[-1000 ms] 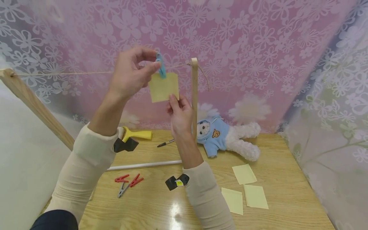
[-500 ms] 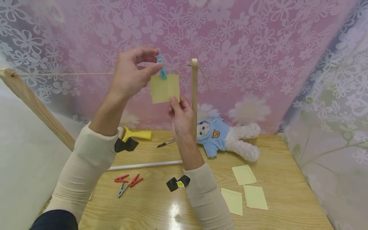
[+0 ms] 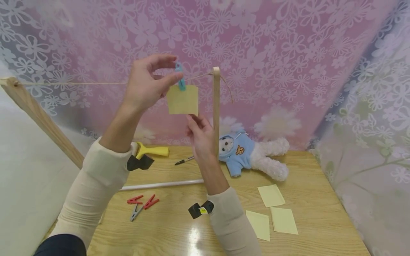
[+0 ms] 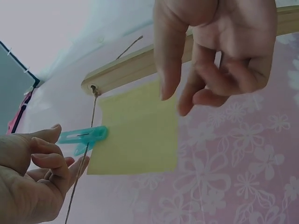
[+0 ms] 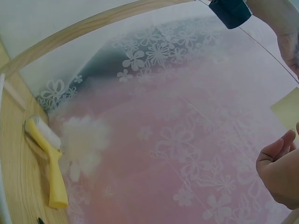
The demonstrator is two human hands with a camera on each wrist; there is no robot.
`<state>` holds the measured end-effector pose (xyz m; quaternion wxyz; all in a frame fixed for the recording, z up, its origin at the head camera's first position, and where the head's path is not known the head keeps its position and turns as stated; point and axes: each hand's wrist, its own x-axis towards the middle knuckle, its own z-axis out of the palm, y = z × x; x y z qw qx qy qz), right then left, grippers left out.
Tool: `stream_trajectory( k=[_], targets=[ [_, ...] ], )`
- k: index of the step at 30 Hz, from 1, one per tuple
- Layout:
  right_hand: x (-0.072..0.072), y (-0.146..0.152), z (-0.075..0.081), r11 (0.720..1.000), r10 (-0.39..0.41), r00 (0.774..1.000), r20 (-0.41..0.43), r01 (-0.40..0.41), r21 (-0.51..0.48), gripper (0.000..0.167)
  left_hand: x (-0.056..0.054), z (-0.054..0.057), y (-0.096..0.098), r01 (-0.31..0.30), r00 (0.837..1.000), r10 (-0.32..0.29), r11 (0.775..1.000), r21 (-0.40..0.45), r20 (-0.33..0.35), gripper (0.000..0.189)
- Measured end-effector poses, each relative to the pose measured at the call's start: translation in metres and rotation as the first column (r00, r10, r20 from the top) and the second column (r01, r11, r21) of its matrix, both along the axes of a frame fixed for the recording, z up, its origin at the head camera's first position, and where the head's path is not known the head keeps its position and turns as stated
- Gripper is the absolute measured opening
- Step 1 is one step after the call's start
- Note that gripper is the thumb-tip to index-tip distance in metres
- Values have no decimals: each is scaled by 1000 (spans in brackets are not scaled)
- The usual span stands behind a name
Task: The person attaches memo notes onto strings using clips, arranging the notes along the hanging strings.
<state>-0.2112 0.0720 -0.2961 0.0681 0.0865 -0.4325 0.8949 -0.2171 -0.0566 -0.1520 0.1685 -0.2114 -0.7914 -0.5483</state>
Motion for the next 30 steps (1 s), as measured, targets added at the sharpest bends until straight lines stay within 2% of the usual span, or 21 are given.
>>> stream_trajectory(
  k=[2,4,6,8,9,11,14,15,16,18,19,21,22,25,27,30],
  targets=[
    [3,4,-4,996,3,1000,14,-4,94,12,1,0,-3,-12,1000,12,1000,12,-14,44],
    [9,11,-9,973,-7,1000,25,1,230,22,2,-1,-7,-21,999,22,999,29,-41,44],
    [17,21,-14,925,-19,1000,7,15,379,29,5,-2,-12,-28,997,32,998,55,-72,43],
    [25,34,-20,872,-29,999,-16,33,488,32,9,-5,-17,-50,987,61,996,71,-152,41],
    [29,40,-24,847,-31,999,-38,46,530,33,12,-8,-19,-65,975,79,995,75,-209,39],
    [37,55,-30,814,-25,996,-82,68,577,34,17,-15,-24,-78,936,103,993,88,-337,35],
    [48,79,-41,764,-26,989,-144,113,636,33,25,-31,-32,-76,855,102,995,71,-509,30],
    [51,87,-45,740,-34,985,-169,138,658,32,28,-37,-35,-55,843,78,997,60,-532,30],
    [54,96,-50,719,-39,982,-183,155,678,31,30,-44,-39,-29,838,50,998,47,-543,29],
    [58,113,-61,661,-58,976,-208,194,724,30,35,-60,-45,-11,851,12,1000,5,-526,29],
    [59,122,-67,627,-69,975,-209,206,752,29,37,-69,-48,-5,865,-4,1000,-15,-503,28],
    [60,140,-81,556,-89,975,-203,217,802,28,38,-91,-54,-10,906,-17,998,-62,-422,28],
    [61,148,-88,512,-101,976,-195,219,831,28,38,-104,-57,-15,929,-17,996,-84,-370,28],
    [62,173,-109,371,-132,977,-170,208,905,29,34,-145,-67,-39,976,3,986,-161,-218,28],
    [63,187,-121,267,-155,975,-162,199,943,31,32,-172,-75,-44,993,22,979,-198,-114,29],
    [65,208,-135,129,-186,972,-145,171,977,35,33,-212,-84,-56,998,65,965,-255,24,29]
  ],
)
